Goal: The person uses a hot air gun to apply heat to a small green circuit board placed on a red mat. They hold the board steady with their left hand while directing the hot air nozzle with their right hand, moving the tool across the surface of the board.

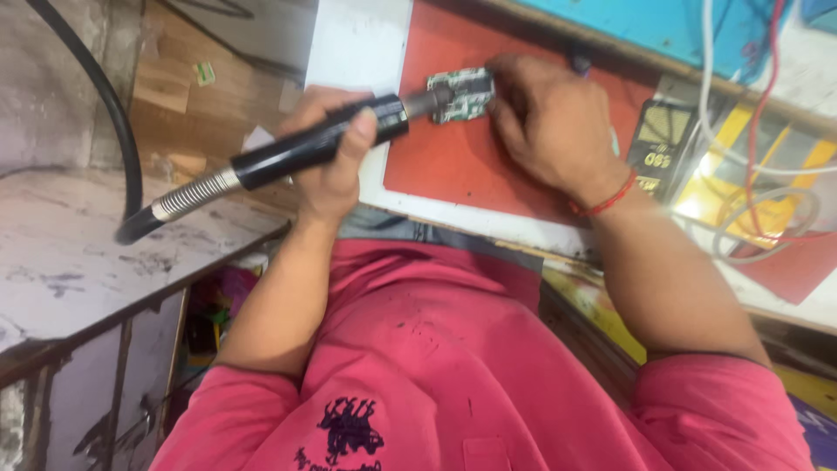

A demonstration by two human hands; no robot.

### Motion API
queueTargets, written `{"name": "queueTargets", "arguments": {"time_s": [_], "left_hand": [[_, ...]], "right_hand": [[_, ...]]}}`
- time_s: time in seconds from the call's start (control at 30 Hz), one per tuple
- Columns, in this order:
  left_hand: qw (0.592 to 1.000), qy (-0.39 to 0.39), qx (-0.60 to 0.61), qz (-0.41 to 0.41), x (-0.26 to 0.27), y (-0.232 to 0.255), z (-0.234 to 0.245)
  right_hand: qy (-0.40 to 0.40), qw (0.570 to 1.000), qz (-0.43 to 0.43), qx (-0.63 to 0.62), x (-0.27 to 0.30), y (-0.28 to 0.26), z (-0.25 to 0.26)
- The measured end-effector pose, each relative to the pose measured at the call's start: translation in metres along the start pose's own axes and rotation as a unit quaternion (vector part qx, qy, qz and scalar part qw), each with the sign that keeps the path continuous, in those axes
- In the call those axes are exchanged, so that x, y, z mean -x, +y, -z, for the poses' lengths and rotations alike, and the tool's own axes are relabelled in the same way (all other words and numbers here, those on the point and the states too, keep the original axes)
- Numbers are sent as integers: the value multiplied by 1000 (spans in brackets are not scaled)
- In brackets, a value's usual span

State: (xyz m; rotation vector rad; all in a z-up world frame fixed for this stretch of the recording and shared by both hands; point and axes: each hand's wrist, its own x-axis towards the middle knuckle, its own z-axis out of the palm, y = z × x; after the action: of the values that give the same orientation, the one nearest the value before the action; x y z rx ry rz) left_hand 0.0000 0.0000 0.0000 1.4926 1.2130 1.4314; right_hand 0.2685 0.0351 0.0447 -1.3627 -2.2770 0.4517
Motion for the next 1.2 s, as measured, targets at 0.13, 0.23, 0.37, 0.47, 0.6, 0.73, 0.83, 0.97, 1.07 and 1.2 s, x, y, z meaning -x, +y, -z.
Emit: {"name": "queueTargets", "arguments": {"time_s": [0.13,0.23,0.37,0.47,0.6,0.73,0.83,0.97,1.07,1.2], "left_hand": [[1000,12,-15,-24,-3,4,-3],[999,-20,-8,-24,-8,7,-3],[999,31,-37,10,-2,11,-3],[998,-22,-45,-32,-8,10,-4],[996,22,-86,-31,-8,10,-2],[996,-30,-51,-61,-6,8,-5],[998,-2,-54,-40,-5,7,-2],[996,-43,-45,-58,-6,7,-2],[998,-12,-46,-42,-7,10,-1],[992,-85,-56,-74,-10,13,-2]], "right_hand": [[-11,1000,-22,-8,-3,-5,2],[-18,999,-33,-1,-6,-6,3],[-7,1000,-6,-7,-2,-5,1],[-8,1000,-14,-12,-1,-3,1],[-8,1000,-8,-1,-4,-3,0],[3,1000,7,-1,-1,-1,0],[-8,1000,-3,6,-3,-2,-1],[-13,1000,-9,3,-1,-2,1],[-9,1000,1,-3,-2,-2,0],[-9,1000,7,2,-2,-1,1]]}}
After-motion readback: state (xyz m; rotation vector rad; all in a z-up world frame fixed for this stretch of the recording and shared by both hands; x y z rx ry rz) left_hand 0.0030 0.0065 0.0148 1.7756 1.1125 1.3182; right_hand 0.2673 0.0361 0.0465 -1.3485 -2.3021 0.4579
